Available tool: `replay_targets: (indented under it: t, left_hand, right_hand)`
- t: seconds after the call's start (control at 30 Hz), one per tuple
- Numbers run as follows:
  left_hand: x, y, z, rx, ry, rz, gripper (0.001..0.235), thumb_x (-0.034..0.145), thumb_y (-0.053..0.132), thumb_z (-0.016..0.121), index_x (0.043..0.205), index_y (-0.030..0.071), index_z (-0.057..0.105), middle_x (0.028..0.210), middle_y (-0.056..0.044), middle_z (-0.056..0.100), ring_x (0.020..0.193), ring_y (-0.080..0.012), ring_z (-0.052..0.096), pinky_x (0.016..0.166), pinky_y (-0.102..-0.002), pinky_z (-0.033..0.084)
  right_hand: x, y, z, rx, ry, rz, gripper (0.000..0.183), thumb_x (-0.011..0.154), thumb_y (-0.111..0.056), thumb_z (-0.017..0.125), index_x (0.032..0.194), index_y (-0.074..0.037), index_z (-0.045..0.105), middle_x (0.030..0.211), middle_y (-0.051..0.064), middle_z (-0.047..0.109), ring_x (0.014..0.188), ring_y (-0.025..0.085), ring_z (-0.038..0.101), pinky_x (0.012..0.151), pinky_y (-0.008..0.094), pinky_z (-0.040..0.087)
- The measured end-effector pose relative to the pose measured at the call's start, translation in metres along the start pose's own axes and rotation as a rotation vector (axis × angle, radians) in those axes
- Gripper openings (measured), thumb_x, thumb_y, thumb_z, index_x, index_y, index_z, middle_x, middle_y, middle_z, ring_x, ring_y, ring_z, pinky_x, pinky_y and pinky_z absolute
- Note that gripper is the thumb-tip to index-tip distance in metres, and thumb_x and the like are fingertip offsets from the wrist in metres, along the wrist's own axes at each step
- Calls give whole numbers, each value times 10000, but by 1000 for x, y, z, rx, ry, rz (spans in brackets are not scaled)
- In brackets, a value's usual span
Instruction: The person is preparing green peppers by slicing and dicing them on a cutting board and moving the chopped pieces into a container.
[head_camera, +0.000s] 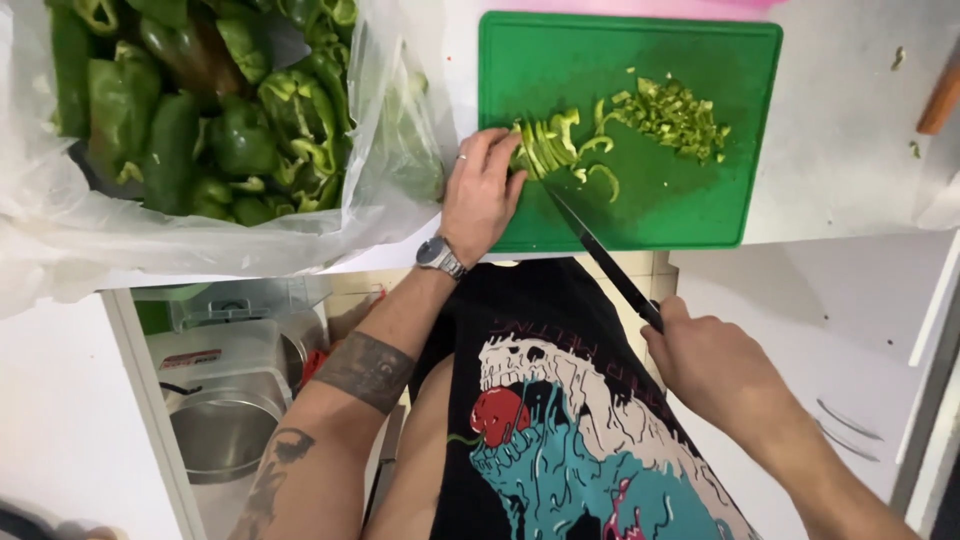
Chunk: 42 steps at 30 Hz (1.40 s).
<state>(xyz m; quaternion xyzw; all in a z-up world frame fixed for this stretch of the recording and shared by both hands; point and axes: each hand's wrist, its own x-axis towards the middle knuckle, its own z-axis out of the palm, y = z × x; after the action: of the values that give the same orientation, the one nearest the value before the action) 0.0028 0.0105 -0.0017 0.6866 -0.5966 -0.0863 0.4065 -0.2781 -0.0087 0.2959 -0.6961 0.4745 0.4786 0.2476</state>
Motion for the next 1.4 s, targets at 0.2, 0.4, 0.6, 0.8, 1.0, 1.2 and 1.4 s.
replay_targets:
  t: [0.2, 0.4, 0.6, 0.8, 1.0, 1.2, 1.4]
  left_hand:
    - [-1, -1, 4, 22, -11, -16, 583, 1009, 172, 1033, 1527, 104, 773, 1474, -99, 701, 1406, -379, 765, 1231, -489, 664]
    - [-2, 3, 7, 25, -12, -35, 555, 1030, 208, 1021, 1512, 97, 768, 1464, -96, 710, 1416, -374, 765, 1243, -480, 664]
    - [-3, 0, 9, 17, -10, -45, 566, 1023, 213, 1032, 1507, 82, 770, 1451, -95, 721, 1412, -371, 761, 1241, -474, 668]
    - [2, 1, 0, 58, -17, -13, 600, 992, 217, 1054, 1495, 53, 770, 1397, -105, 715, 1349, -385, 769, 1183, -486, 687]
    - [-1, -8, 11, 79, -9, -5, 637, 979, 255, 1059, 1512, 54, 773, 1407, -94, 715, 1358, -370, 766, 1176, -475, 693]
    - [6, 8, -9, -23, -107, -51, 550, 1112, 152, 926, 1587, -45, 728, 1497, -208, 690, 1358, -441, 690, 1210, -566, 642]
    - [0, 2, -3, 65, -47, -39, 590, 1003, 262, 1036, 1508, 87, 785, 1425, -73, 723, 1374, -344, 771, 1172, -457, 698]
  right_hand:
    - [55, -34, 20, 35, 277, -111, 503, 1295, -522, 396, 1313, -50, 569, 1067, 344, 879, 1091, 649, 885, 998, 755, 693]
    - [85, -52, 24, 95, 328, -122, 504, 1310, -459, 350, 1328, 1, 554, 1053, 372, 860, 1061, 690, 867, 966, 793, 671]
    - [106, -60, 28, 78, 350, -124, 456, 1295, -430, 417, 1383, 4, 525, 1054, 329, 856, 1045, 687, 863, 955, 808, 674]
    - [105, -78, 6, 76, 302, -132, 452, 1278, -386, 424, 1447, 23, 511, 1079, 314, 871, 1088, 671, 872, 961, 825, 672]
    - [61, -36, 30, -12, 112, -14, 481, 1283, -479, 368, 1408, -55, 558, 1145, 266, 880, 1184, 610, 888, 1012, 762, 683]
    - [17, 7, 44, -50, 27, 88, 420, 1302, -485, 424, 1343, -95, 575, 1043, 232, 933, 948, 570, 841, 801, 679, 595]
    - [39, -27, 26, 5, 180, -46, 603, 1276, -646, 373, 1290, -89, 604, 1096, 311, 892, 1138, 628, 885, 1013, 747, 691]
